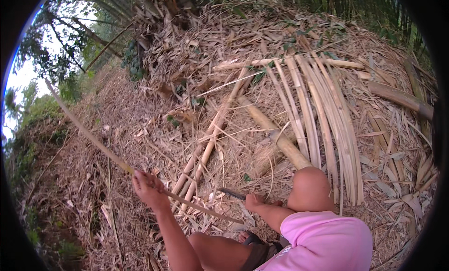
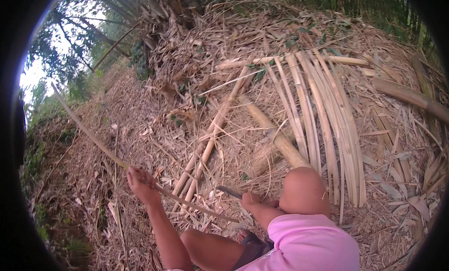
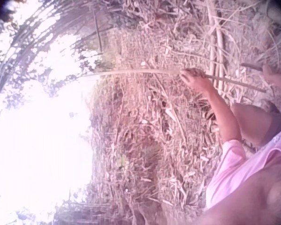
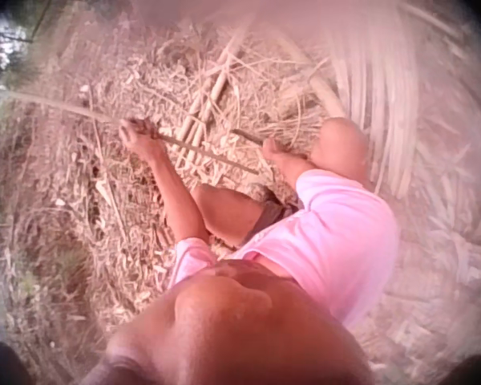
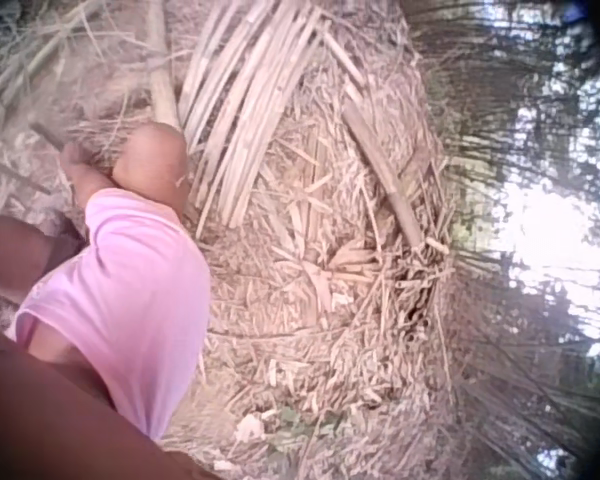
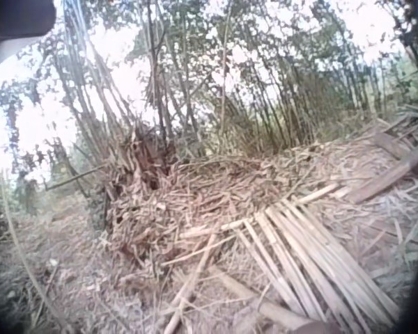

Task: The person splits a bamboo pole into strips using a machete while sitting on the ground. They shave the edges of the strips by hand and then gather the finished bamboo pieces into a pile.

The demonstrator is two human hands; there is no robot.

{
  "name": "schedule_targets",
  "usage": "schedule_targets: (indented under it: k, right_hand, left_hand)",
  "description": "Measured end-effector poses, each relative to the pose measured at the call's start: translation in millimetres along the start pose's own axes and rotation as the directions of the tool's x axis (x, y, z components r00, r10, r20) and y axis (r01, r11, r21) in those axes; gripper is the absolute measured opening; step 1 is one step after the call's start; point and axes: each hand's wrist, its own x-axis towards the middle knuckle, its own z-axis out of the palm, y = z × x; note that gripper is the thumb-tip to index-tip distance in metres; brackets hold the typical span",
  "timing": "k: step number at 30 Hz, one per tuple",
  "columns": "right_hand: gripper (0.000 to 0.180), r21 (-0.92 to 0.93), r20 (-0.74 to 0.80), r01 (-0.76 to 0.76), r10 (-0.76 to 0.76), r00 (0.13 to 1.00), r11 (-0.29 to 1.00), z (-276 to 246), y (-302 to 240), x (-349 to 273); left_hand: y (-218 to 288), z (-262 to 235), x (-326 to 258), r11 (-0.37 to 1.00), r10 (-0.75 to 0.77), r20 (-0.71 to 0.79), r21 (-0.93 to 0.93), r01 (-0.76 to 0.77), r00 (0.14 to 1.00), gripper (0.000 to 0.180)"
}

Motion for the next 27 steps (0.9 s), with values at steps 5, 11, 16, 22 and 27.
schedule_targets:
  k: [5, 11, 16, 22, 27]
  right_hand:
    - [0.029, -0.096, 0.078, 0.018, -0.01, 0.997, 0.995, 54, 9, 24]
    - [0.034, -0.267, 0.224, 0.095, -0.035, 0.974, 0.959, 60, 21, 41]
    - [0.035, -0.071, -0.131, 0.279, -0.286, 0.949, 0.958, -59, -93, 55]
    - [0.06, 0.499, -0.481, 0.81, -0.678, 0.556, 0.31, -262, -290, -29]
    - [0.058, 0.418, -0.592, 0.891, -0.691, 0.415, 0.177, -343, -363, -72]
  left_hand:
    - [-38, -34, -10, 0.992, -0.109, -0.085, -0.076, 0.103, 0.99, 0.022]
    - [-46, -63, 4, 0.984, -0.155, -0.157, -0.106, 0.14, 0.975, 0.021]
    - [-53, -73, 8, 0.965, -0.226, -0.04, -0.143, 0.218, 0.973, 0.028]
    - [-68, -46, -6, 0.908, -0.3, 0.268, -0.215, 0.36, 0.916, 0.032]
    - [-73, -26, -18, 0.81, -0.356, 0.494, -0.26, 0.525, 0.794, 0.033]
